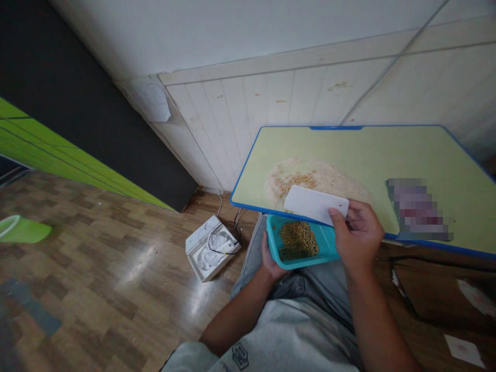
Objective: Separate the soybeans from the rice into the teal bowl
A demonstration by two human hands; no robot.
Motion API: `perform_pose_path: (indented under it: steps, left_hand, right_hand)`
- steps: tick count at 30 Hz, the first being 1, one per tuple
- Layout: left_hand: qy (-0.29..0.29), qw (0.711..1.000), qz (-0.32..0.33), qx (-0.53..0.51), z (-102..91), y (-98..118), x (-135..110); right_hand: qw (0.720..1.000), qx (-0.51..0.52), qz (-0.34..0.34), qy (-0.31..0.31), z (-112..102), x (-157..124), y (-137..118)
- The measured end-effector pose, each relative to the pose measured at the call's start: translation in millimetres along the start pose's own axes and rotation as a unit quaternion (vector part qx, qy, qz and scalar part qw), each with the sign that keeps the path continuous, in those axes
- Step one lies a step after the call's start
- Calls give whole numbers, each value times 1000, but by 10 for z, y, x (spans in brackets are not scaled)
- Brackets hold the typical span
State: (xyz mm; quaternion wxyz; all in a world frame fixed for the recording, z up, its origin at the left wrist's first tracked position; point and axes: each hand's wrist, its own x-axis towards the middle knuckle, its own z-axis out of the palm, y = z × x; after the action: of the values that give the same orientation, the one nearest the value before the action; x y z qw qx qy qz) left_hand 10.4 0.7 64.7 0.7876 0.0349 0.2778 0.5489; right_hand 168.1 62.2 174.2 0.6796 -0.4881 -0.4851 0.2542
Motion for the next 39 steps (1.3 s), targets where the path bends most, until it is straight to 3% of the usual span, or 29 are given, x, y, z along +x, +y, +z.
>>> perform_pose_path:
  steps: [8, 21, 25, 32, 39]
  left_hand:
    - [-19, 1000, -1, 4, 4, 3, -23]
    - [-33, 999, 3, -5, -3, 17, -33]
    - [-15, 1000, 6, 10, 50, 24, -66]
    - [-10, 1000, 10, 23, 138, 50, -86]
    - [-26, 999, -12, 45, 203, 97, -71]
  right_hand:
    - [1000, -6, 5, -19, -27, -3, -18]
    - [994, 6, -20, 111, -62, 125, -24]
    - [995, -3, -13, 95, -21, 88, -16]
    - [1000, 3, -10, 5, 155, -61, -46]
    - [1000, -12, -2, 25, 119, -27, -17]
